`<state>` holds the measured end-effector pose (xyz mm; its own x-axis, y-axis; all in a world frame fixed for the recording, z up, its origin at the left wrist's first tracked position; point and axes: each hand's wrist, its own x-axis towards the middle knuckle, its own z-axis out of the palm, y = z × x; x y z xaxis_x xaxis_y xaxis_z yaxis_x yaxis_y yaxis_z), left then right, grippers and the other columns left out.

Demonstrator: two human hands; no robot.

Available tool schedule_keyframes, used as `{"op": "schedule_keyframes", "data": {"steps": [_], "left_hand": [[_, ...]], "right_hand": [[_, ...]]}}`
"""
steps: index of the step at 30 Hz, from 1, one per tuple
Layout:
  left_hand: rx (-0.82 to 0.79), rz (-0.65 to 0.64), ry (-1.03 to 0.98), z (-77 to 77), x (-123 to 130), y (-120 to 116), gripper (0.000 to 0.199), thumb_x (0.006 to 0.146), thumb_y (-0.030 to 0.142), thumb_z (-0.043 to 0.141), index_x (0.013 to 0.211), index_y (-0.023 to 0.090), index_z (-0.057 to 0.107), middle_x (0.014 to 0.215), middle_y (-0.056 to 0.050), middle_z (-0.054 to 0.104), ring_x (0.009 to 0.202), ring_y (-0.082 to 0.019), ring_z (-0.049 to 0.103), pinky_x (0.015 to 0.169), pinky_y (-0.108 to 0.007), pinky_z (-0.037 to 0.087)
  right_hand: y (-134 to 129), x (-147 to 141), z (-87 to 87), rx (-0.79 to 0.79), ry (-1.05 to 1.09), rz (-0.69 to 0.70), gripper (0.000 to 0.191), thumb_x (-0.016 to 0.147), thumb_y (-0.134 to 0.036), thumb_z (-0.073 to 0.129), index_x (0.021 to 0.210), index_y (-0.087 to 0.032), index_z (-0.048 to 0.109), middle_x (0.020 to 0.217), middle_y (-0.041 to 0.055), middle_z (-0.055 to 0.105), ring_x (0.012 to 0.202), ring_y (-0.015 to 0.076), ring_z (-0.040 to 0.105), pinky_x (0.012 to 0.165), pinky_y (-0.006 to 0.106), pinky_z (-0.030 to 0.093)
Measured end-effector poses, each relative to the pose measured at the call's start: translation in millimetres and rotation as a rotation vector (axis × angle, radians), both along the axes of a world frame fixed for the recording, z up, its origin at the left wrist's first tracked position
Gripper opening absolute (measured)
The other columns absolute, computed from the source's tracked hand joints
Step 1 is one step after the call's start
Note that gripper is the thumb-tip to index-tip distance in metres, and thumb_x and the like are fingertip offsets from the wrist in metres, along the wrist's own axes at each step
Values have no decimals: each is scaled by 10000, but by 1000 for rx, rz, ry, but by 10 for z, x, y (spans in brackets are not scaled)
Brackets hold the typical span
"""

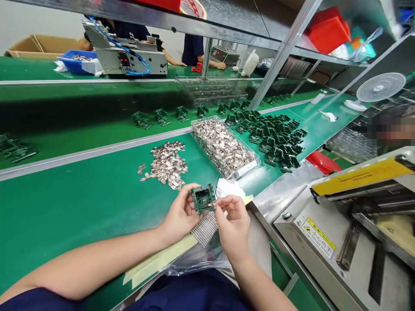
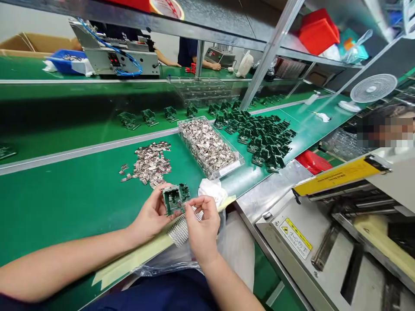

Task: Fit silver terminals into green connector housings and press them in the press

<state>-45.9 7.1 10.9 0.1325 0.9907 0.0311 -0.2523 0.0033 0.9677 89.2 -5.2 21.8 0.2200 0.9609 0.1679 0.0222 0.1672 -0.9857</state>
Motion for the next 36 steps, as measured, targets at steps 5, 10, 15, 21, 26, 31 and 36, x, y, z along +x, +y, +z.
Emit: {"op": "schedule_keyframes", "data": {"steps": [5, 10, 15, 21, 26, 31, 36], "left_hand": [[83, -11, -6, -49, 95, -104, 488, 733, 255, 773, 1123, 265, 480, 949, 0, 610, 787, -113, 618, 672, -206, 529], [129, -12, -28, -86, 108, -156, 455, 771, 224, 747, 1146, 266, 491, 930, 8, 602, 736, -77, 593, 640, -161, 504], [151, -16, -9, -133, 104, -160, 444, 798, 193, 719, 1169, 269, 487, 957, -2, 598, 742, -71, 578, 632, -144, 488], [156, -47, -14, -155, 109, -164, 441, 816, 186, 701, 1182, 271, 469, 902, 10, 575, 701, -66, 549, 608, -138, 473], [161, -68, 16, -167, 110, -195, 441, 848, 188, 665, 1217, 301, 451, 933, 10, 574, 730, -72, 552, 624, -139, 464], [203, -44, 125, -216, 82, -207, 332, 929, 210, 547, 1242, 286, 465, 939, -6, 567, 776, -94, 528, 697, -178, 468], [193, -10, 189, -225, 72, -208, 288, 927, 223, 557, 1202, 263, 486, 939, -10, 576, 785, -101, 533, 711, -188, 469]], "right_hand": [[-84, 34, -86, 4, -5, -26, 172, 802, -201, 689, 863, -211, 528, 787, -10, 619, 736, 149, 562, 709, 284, 451], [-108, 36, -111, -6, 19, -15, 199, 788, -183, 697, 826, -209, 504, 756, -12, 615, 729, 151, 576, 713, 288, 452], [-102, 39, -115, -18, 20, -18, 200, 782, -175, 696, 815, -210, 503, 748, -15, 616, 728, 141, 582, 711, 273, 464], [-112, 50, -140, -33, 110, 3, 248, 767, -164, 717, 810, -216, 478, 742, -23, 609, 717, 139, 586, 709, 273, 480], [-142, 42, -155, -9, 49, -19, 225, 780, -155, 703, 818, -217, 490, 759, -25, 594, 733, 137, 581, 716, 269, 470], [-182, 37, -198, 38, -54, -59, 214, 787, -144, 685, 825, -220, 489, 776, -29, 557, 741, 140, 563, 705, 269, 458], [-201, 62, -261, 35, -126, -60, 164, 817, -159, 670, 871, -219, 527, 819, -18, 547, 781, 142, 552, 731, 271, 454]]}}
